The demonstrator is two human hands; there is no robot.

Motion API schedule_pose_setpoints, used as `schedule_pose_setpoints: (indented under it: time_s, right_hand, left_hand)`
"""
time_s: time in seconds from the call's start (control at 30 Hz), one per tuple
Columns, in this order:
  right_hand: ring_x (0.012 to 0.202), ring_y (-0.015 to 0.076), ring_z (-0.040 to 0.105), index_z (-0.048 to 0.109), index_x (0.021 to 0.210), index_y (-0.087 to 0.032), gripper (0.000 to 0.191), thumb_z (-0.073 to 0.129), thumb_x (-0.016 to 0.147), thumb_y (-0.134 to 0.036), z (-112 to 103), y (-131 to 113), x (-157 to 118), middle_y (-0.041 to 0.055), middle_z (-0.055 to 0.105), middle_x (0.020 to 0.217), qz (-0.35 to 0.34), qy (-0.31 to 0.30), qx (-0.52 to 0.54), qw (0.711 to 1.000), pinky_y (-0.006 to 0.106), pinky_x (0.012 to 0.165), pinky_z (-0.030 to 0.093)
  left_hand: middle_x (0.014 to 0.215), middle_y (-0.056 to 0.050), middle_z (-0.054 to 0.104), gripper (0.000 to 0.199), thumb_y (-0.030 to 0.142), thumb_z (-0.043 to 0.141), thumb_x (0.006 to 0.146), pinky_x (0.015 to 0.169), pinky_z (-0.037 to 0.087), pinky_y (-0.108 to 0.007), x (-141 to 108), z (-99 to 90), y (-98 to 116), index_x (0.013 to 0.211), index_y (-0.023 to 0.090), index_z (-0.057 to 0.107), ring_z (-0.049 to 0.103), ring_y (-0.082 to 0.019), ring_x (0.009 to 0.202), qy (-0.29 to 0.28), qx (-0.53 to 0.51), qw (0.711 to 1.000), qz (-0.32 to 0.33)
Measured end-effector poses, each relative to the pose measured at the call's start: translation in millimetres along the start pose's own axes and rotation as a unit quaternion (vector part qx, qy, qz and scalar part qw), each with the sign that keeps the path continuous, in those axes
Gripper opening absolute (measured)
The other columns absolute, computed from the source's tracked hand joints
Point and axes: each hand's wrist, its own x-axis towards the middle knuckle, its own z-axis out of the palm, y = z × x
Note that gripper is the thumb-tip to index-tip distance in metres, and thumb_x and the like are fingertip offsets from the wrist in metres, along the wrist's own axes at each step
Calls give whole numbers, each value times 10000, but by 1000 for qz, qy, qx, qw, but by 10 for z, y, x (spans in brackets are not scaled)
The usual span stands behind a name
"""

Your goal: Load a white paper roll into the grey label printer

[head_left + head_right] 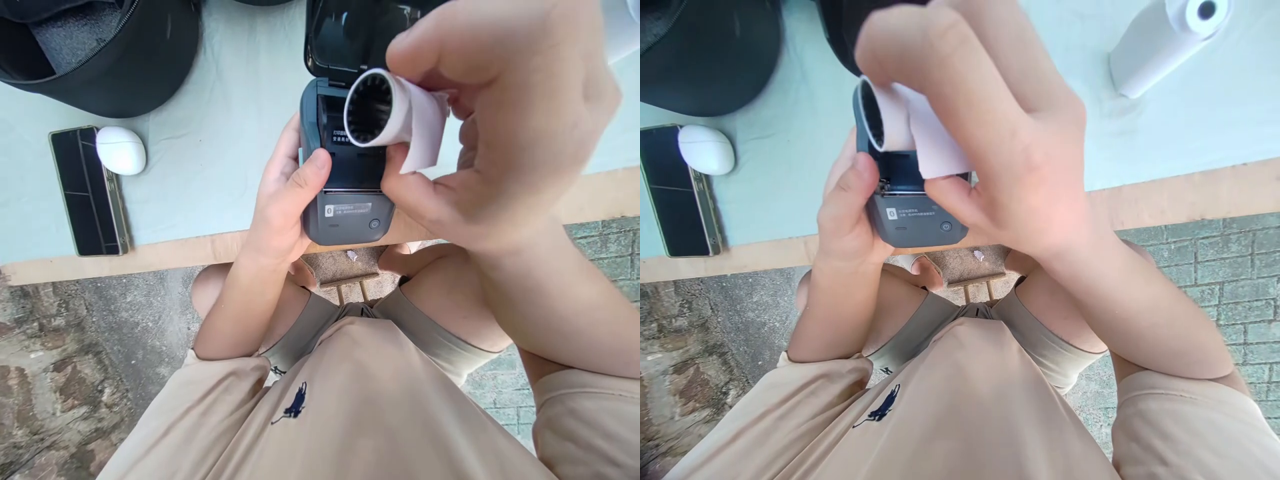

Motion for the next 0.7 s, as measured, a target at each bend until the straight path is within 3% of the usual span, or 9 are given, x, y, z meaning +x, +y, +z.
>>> schedule_pose_setpoints:
  time_s: [0.07,0.13,0.27,0.4,0.5,0.57,0.7]
  right_hand:
    - [1124,194,531,573,1097,-218,259,489,857,-267,24,1,-10,-31,588,1152,-108,40,-140,983,359,1053,426]
    - [996,172,586,544,1090,-212,241,476,863,-255,38,43,-12,-14,622,1078,-186,55,-253,948,361,949,472]
    - [1022,204,641,576,986,-191,190,473,827,-166,39,145,18,6,658,1044,-168,29,-292,941,347,832,515]
    - [972,192,649,614,865,-197,146,467,869,-189,26,151,35,-34,680,1040,-226,43,-311,922,360,823,494]
    - [880,167,630,644,866,-208,226,436,924,-275,51,93,-8,-5,670,927,-214,72,-330,917,344,767,462]
    - [860,140,624,640,874,-235,213,438,928,-278,85,73,-56,-7,663,913,-197,56,-335,920,304,706,450]
    - [838,130,653,599,942,-252,99,513,901,-280,129,136,-127,-50,688,965,-267,23,-327,906,313,689,412]
  left_hand:
    - [1220,-90,609,298,405,571,873,1068,473,-434,0,-6,10,1091,202,592,451,-321,1354,-11,10,1000,-12]
    - [1247,-80,596,274,385,557,883,1075,472,-440,-3,-4,23,1086,204,595,439,-315,1366,-12,10,1000,-18]
    - [1188,-63,627,249,396,568,878,1077,470,-446,-14,11,55,1036,211,622,450,-305,1358,2,14,1000,-24]
    - [1195,-55,616,232,357,537,896,1091,457,-436,-22,21,78,1072,217,595,472,-269,1332,-10,13,999,-28]
    - [1168,-66,601,254,327,506,920,1086,453,-425,-24,29,69,1134,191,519,488,-250,1317,-11,-7,1000,-25]
    - [1093,-70,605,290,344,530,906,1068,458,-413,-23,36,50,1141,178,495,499,-256,1302,-13,-12,1000,-8]
    - [1058,-63,598,325,425,550,872,1008,466,-381,-21,25,17,1117,216,504,543,-266,1234,-7,0,1000,22]
